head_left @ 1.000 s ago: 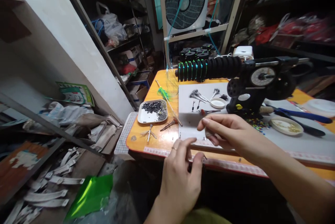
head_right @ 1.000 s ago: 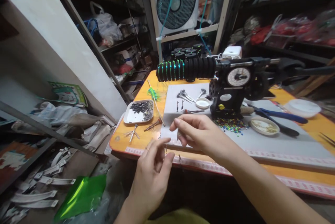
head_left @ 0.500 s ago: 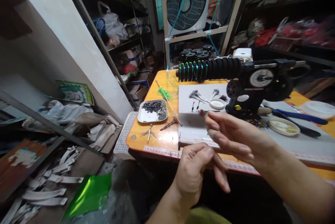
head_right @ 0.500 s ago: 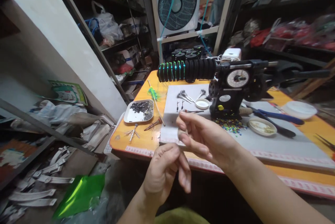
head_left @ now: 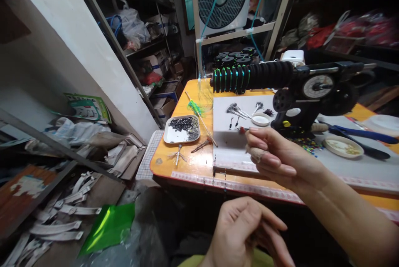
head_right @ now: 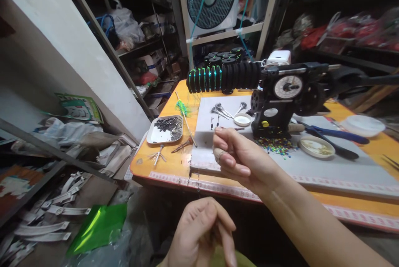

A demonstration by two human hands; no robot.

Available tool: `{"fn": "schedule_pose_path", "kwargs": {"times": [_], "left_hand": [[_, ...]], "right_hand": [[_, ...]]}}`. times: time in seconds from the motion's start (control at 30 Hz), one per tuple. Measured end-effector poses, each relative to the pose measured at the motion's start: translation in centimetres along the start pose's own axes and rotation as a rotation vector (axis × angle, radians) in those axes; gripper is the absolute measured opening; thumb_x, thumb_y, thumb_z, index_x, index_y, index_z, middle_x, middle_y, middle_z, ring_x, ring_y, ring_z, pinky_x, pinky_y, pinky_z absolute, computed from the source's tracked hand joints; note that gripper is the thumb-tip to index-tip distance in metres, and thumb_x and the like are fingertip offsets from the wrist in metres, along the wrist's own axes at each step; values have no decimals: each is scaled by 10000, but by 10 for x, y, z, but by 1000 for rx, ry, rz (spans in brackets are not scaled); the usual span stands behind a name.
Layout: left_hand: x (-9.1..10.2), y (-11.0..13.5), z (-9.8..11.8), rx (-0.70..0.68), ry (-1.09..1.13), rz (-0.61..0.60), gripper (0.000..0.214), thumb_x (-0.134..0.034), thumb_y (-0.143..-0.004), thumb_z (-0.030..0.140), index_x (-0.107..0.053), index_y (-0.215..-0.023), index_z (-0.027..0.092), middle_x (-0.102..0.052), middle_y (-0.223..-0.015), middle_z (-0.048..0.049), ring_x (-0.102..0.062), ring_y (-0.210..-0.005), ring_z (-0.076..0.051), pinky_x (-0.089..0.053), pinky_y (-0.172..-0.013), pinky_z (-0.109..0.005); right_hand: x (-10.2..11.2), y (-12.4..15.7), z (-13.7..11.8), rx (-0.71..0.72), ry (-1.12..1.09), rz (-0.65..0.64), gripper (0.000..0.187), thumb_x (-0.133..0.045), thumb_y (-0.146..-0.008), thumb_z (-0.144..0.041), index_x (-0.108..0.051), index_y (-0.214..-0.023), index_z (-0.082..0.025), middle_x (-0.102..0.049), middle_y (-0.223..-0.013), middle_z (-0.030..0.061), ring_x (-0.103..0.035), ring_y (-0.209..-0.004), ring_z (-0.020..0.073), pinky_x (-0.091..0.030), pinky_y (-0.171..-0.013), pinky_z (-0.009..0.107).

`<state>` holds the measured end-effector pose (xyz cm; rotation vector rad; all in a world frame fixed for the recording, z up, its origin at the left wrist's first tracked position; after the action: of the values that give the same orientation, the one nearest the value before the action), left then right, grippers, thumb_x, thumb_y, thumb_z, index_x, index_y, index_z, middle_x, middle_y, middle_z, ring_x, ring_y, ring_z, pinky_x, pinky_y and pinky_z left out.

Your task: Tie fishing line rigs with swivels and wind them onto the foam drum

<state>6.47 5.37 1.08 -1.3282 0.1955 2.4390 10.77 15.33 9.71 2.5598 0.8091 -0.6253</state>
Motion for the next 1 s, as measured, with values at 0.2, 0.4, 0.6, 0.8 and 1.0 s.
{"fn": "schedule_pose_path", "kwargs": {"times": [0.2,0.4,0.6,0.8,1.0], "left_hand": [[4,4,-7,44,97,-42,479,-597,-890,541,-689,-887,70,-715,-575,-73,-622,-356,-131,-434,-333,-159],[22,12,-4,16,83,-15,486,-504,-953,513,-681,-946,60,-672,-519,-46,-571,-308,-109,-390,-303,-138],[37,34,-10,55,19,25,481,-478,-976,512,-683,-1028,81,-688,-566,-50,-627,-392,-109,-402,-377,-123],[50,54,-17,93,-54,79,418,-578,-951,438,-668,-1187,104,-630,-542,1,-581,-413,-66,-365,-419,-104],[45,58,-21,155,2,75,465,-574,-941,466,-670,-1197,90,-617,-536,-5,-559,-399,-71,-359,-403,-113]], "right_hand": [[7,4,8,15,176,-31,361,-600,-857,-535,-542,-721,-206,-400,-416,-96,-118,-282,5,-57,-292,139],[6,29,35,-10,503,-161,304,-757,-815,-445,-697,-827,-147,-592,-629,2,-497,-513,61,-380,-452,147],[17,37,55,8,609,-85,370,-652,-866,-552,-650,-844,-183,-573,-655,0,-531,-524,95,-426,-428,176],[29,35,69,75,602,13,346,-625,-900,-529,-618,-855,-186,-602,-708,0,-537,-506,74,-436,-447,179],[27,35,74,82,541,23,346,-606,-916,-524,-599,-855,-184,-591,-744,10,-591,-622,110,-484,-465,180]]}}
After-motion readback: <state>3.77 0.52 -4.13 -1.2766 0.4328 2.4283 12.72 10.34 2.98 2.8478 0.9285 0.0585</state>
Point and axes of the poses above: each hand's wrist, its own y-axis away from the middle knuckle, its own x-axis out of the back of the hand, z = x × y, the point moved 6 cm from there along -y, towards the middle knuckle
